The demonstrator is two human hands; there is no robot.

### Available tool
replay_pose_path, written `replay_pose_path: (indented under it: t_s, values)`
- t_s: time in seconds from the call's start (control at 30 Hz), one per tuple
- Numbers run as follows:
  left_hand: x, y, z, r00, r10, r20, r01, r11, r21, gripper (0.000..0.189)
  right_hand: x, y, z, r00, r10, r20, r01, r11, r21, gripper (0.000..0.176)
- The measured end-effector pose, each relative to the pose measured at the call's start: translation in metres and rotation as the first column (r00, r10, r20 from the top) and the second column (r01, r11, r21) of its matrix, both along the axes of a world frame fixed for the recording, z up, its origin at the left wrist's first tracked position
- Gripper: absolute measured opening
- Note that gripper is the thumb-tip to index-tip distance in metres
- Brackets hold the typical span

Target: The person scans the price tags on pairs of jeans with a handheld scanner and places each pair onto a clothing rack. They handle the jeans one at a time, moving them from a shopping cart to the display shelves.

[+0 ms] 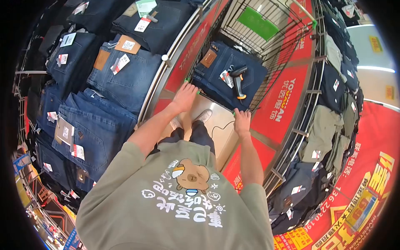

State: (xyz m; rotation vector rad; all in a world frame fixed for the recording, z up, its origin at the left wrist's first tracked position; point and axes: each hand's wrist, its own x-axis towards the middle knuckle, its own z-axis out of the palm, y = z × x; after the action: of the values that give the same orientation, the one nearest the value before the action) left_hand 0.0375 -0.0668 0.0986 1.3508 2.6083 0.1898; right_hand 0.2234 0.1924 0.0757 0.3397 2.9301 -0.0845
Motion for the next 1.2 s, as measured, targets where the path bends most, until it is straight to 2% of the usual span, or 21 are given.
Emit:
replay_pose_path:
  t_s: [0.03, 0.13, 0.2, 0.27, 0.33, 0.37, 0.43, 0.47, 0.53, 0.57, 0.63, 0.77, 0.83, 0.97, 1.03, 1.2]
  values:
    - [0.007, -0.001, -0.001, 0.999, 0.009, -0.051, -0.004, 0.996, 0.089, 0.041, 0.005, 0.003, 0.002, 1.000, -0.002, 0.025, 0.003, 1.000, -0.008, 0.030]
    - [0.020, -0.002, 0.001, 1.000, -0.011, 0.005, 0.011, 0.997, 0.079, 0.043, 0.021, -0.004, 0.006, 0.997, -0.062, 0.053, 0.065, 0.997, -0.039, 0.035]
    - [0.023, -0.005, -0.001, 0.999, -0.034, 0.027, 0.033, 0.998, 0.056, 0.046, 0.031, -0.008, 0.005, 0.995, -0.086, -0.055, 0.082, 0.994, -0.078, 0.036]
    - [0.045, -0.011, -0.001, 0.997, -0.037, 0.070, 0.035, 0.999, 0.029, 0.050, 0.049, -0.016, 0.009, 0.995, -0.093, -0.031, 0.090, 0.991, -0.096, 0.036]
    - [0.056, -0.018, 0.004, 0.998, -0.006, 0.064, -0.005, 0.985, 0.170, 0.042, 0.054, -0.015, 0.009, 0.997, -0.068, -0.042, 0.063, 0.992, -0.112, 0.036]
    - [0.058, -0.021, 0.004, 0.999, 0.008, 0.054, -0.016, 0.988, 0.157, 0.042, 0.063, -0.018, 0.009, 0.995, -0.067, -0.072, 0.057, 0.990, -0.127, 0.036]
    - [0.059, -0.033, -0.003, 0.988, -0.066, 0.141, 0.032, 0.972, 0.233, 0.033, 0.075, -0.027, 0.010, 0.991, -0.061, -0.115, 0.044, 0.988, -0.145, 0.038]
    - [0.061, -0.040, -0.004, 0.991, -0.030, 0.127, 0.003, 0.978, 0.210, 0.033, 0.081, -0.030, 0.011, 0.991, -0.057, -0.123, 0.039, 0.989, -0.146, 0.039]
    - [0.068, -0.045, -0.007, 0.978, -0.077, 0.194, -0.003, 0.924, 0.383, 0.027, 0.088, -0.037, 0.011, 0.993, -0.070, -0.093, 0.057, 0.989, -0.139, 0.037]
    - [0.075, -0.048, -0.009, 0.980, -0.043, 0.193, -0.032, 0.930, 0.366, 0.027, 0.095, -0.042, 0.011, 0.995, -0.041, -0.094, 0.026, 0.987, -0.157, 0.037]
    - [0.084, -0.052, -0.010, 0.973, -0.053, 0.225, -0.054, 0.894, 0.445, 0.027, 0.103, -0.047, 0.007, 0.992, -0.089, -0.091, 0.076, 0.988, -0.137, 0.034]
    - [0.082, -0.057, -0.001, 0.962, -0.089, 0.259, -0.023, 0.916, 0.401, 0.027, 0.113, -0.052, -0.001, 0.991, -0.091, -0.096, 0.083, 0.993, -0.081, 0.032]
    - [0.085, -0.065, -0.003, 0.935, -0.117, 0.335, -0.015, 0.930, 0.367, 0.021, 0.121, -0.062, -0.002, 0.995, -0.102, -0.012, 0.101, 0.992, -0.080, 0.031]
    - [0.081, -0.070, 0.002, 0.932, -0.137, 0.335, 0.006, 0.931, 0.365, 0.020, 0.122, -0.067, -0.003, 0.993, -0.115, 0.011, 0.115, 0.991, -0.067, 0.029]
    - [0.076, -0.067, 0.011, 0.897, -0.127, 0.423, 0.040, 0.977, 0.207, 0.020, 0.119, -0.069, 0.000, 0.993, -0.120, 0.011, 0.120, 0.990, -0.074, 0.028]
    - [0.073, -0.068, 0.015, 0.869, -0.126, 0.478, 0.051, 0.984, 0.168, 0.023, 0.114, -0.070, 0.005, 0.991, -0.112, 0.071, 0.120, 0.986, -0.118, 0.026]
